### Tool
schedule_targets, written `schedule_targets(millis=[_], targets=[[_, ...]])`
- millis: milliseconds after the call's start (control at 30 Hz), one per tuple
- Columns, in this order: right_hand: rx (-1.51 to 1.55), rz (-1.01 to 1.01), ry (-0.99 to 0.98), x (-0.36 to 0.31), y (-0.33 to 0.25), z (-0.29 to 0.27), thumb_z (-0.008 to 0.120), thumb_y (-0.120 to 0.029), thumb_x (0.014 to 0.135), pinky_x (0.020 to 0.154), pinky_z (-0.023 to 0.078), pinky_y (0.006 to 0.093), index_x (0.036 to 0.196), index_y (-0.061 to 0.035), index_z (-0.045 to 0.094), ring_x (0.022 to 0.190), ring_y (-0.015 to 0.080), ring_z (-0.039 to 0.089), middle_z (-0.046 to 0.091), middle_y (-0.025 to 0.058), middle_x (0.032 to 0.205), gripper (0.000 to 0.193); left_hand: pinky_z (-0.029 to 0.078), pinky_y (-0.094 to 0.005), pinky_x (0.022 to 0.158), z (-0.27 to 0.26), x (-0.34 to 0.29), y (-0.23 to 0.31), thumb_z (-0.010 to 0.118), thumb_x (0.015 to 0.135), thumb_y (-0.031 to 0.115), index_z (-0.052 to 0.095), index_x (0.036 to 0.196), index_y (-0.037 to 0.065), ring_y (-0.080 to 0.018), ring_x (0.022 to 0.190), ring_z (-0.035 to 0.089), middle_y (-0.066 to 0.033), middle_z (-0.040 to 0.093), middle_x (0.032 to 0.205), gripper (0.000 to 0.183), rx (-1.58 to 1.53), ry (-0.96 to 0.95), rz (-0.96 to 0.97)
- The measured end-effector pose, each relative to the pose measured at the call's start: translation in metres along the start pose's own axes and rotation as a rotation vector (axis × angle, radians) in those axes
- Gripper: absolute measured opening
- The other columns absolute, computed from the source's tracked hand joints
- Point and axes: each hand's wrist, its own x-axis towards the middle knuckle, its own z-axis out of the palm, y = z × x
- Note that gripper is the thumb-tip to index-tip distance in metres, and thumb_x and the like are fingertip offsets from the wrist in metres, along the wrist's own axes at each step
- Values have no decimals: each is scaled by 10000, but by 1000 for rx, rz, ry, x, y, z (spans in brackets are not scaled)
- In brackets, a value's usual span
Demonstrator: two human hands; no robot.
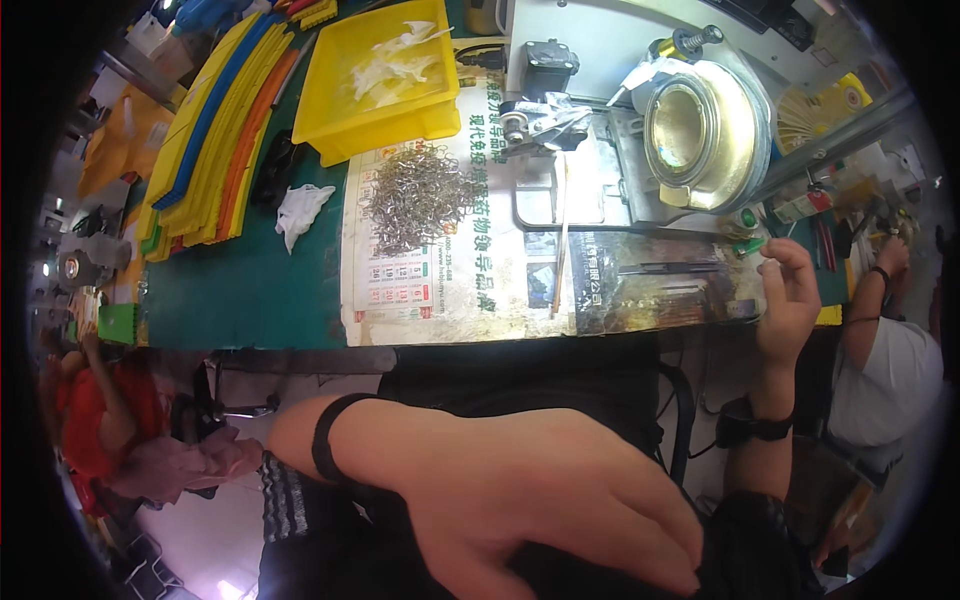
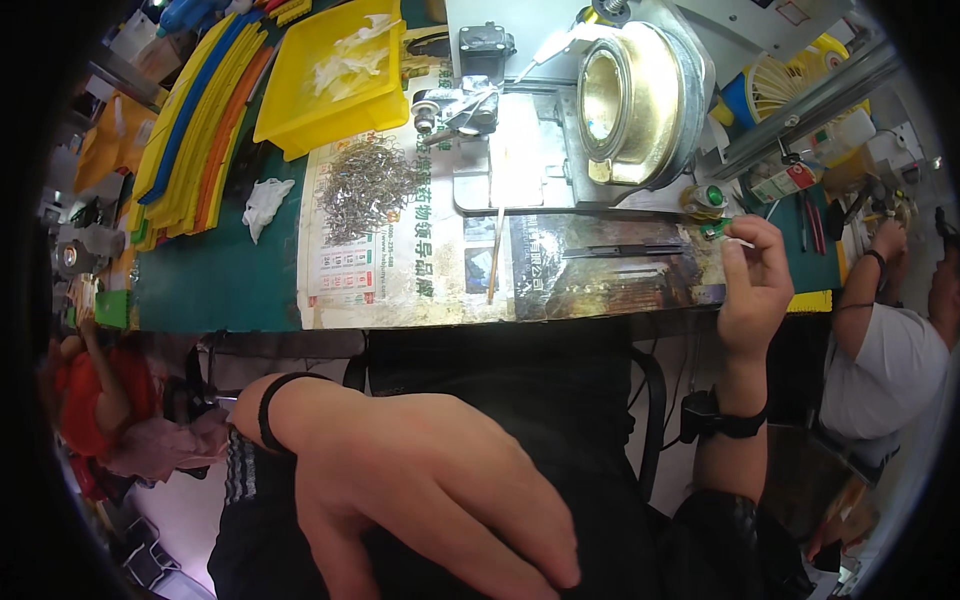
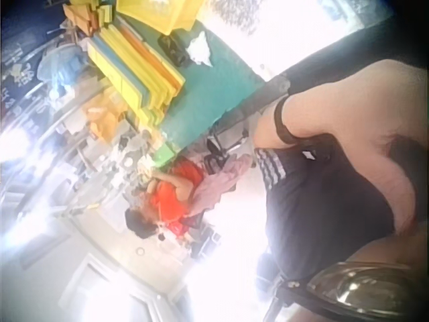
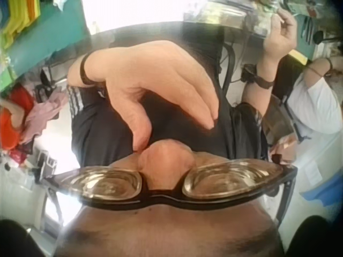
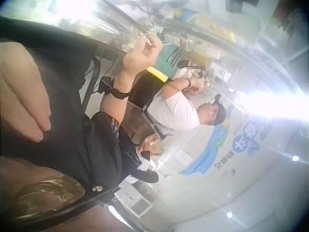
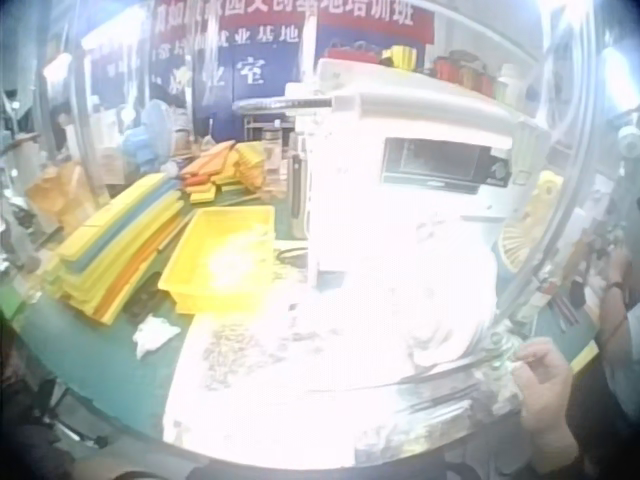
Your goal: Assembling small metal hardware components using a specialized machine, tweezers, and adhesive.
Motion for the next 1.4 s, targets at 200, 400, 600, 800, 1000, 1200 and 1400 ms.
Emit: schedule_targets(millis=[200, 400, 600, 800, 1000, 1200, 1400], targets=[[15, -22, -122, -10, 6, 21, 593, 25, 936, 906, 456, 265, 1037, 30, 606, 1000, 136, 565, 583, 87, 1120, 101, 566, -395, 784, -21, 15, -4, 699, 880, 555, 679, 1158, -42, -358, 957, 682, -182, 676, 1138, 659, 33, -213, -53], [80, 66, -128, -18, 27, 34, 612, 10, 940, 876, 458, 247, 1015, 22, 609, 976, 122, 567, 591, 68, 1071, 77, 590, -416, 791, -47, 16, -3, 614, 983, 444, 694, 1137, -84, -394, 944, 688, -312, 641, 1148, 556, 60, -329, 113], [98, 123, -84, -21, 29, 39, 622, -12, 949, 800, 454, 222, 1004, 16, 615, 869, 80, 569, 612, 25, 976, 62, 531, -471, 885, -32, 27, 35, 489, 1056, 344, 650, 1069, 25, -450, 1022, 660, -235, 651, 1200, 358, -94, -223, -147], [101, 123, -81, -22, 29, 40, 625, -24, 953, 773, 453, 215, 1006, 13, 621, 841, 69, 566, 623, 15, 949, 65, 613, -423, 698, 22, 38, -24, 559, 1014, 432, 704, 1144, -69, -464, 867, 701, -438, 571, 1153, 537, -204, 177, 481], [110, 137, -65, -25, 34, 41, 632, -35, 951, 761, 459, 220, 998, 14, 627, 818, 72, 574, 636, 16, 923, 69, 613, -422, 698, 26, 40, -28, 558, 1015, 433, 707, 1145, -62, -465, 866, 702, -440, 569, 1153, 533, -235, 178, 438], [109, 142, -48, -26, 33, 43, 642, -49, 947, 758, 461, 221, 992, 11, 633, 812, 71, 576, 643, 12, 912, 76, 612, -422, 699, 22, 38, -21, 556, 1016, 434, 710, 1146, -54, -465, 865, 703, -442, 567, 1153, 528, -259, 179, 394], [63, 152, -53, -26, 34, 42, 648, -55, 942, 760, 464, 223, 995, 9, 639, 813, 73, 581, 646, 11, 900, 84, 612, -421, 699, 21, 38, -18, 554, 1016, 435, 713, 1147, -47, -465, 864, 703, -445, 565, 1152, 524, -285, 170, 354]])
